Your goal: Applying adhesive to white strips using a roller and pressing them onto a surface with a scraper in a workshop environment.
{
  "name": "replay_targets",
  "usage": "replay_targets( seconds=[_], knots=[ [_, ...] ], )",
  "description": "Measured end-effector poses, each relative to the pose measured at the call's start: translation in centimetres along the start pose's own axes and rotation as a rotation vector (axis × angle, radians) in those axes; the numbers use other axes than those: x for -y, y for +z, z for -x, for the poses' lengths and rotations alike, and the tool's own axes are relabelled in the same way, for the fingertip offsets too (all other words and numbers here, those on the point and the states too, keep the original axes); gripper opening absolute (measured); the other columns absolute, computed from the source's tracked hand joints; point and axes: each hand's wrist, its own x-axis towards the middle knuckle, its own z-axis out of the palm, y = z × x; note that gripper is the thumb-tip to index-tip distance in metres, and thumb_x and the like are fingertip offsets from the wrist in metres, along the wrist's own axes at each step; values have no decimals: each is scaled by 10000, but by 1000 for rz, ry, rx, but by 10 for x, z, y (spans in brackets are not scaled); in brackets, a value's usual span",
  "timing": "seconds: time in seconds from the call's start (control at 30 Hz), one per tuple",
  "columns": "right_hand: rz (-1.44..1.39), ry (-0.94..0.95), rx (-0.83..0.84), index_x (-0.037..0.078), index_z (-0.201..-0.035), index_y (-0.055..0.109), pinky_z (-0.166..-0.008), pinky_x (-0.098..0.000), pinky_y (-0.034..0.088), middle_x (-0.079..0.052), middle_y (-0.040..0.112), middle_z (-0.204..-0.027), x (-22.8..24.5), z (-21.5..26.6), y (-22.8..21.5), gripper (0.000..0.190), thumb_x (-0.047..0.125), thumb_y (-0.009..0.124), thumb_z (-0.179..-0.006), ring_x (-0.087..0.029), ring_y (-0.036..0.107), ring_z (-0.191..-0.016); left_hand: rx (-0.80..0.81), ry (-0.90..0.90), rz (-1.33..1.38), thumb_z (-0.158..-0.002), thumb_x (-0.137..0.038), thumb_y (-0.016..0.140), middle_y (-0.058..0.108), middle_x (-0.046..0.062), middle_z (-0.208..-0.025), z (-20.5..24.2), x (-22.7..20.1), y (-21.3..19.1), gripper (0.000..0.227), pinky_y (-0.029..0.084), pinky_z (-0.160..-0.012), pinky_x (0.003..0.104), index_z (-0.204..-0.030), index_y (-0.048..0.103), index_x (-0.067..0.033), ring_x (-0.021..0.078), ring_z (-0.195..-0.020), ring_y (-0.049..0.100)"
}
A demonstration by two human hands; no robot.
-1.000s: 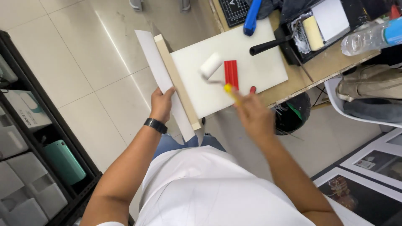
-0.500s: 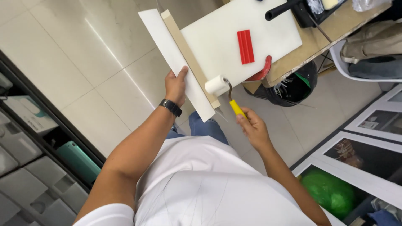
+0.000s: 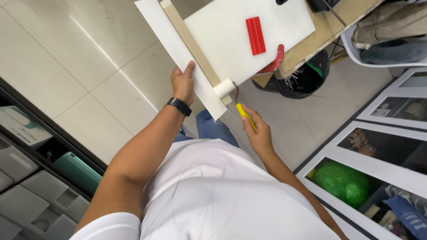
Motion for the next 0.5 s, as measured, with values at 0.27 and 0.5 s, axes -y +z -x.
replay_targets(
  seconds=[0.27, 0.5],
  knots=[
    [64, 80, -27, 182, -1424, 651, -670, -341, 551, -181, 735, -855, -25, 28, -15, 372, 227, 577, -1063, -207, 665, -763, 12, 3, -23, -987, -305, 675, 782, 91, -947, -3, 2, -1, 239, 656, -766, 349, -1104, 633, -101, 199, -862, 781],
    [45, 42, -26, 206, -1427, 645, -585, -297, 509, -117, 687, -741, 1, 13, -7, 374, 249, 573, -1062, -166, 596, -644, 9, 16, -47, -988, -312, 675, 784, 84, -946, -2, 2, -3, 241, 661, -764, 349, -1109, 634, -107, 196, -863, 783]
  ],
)
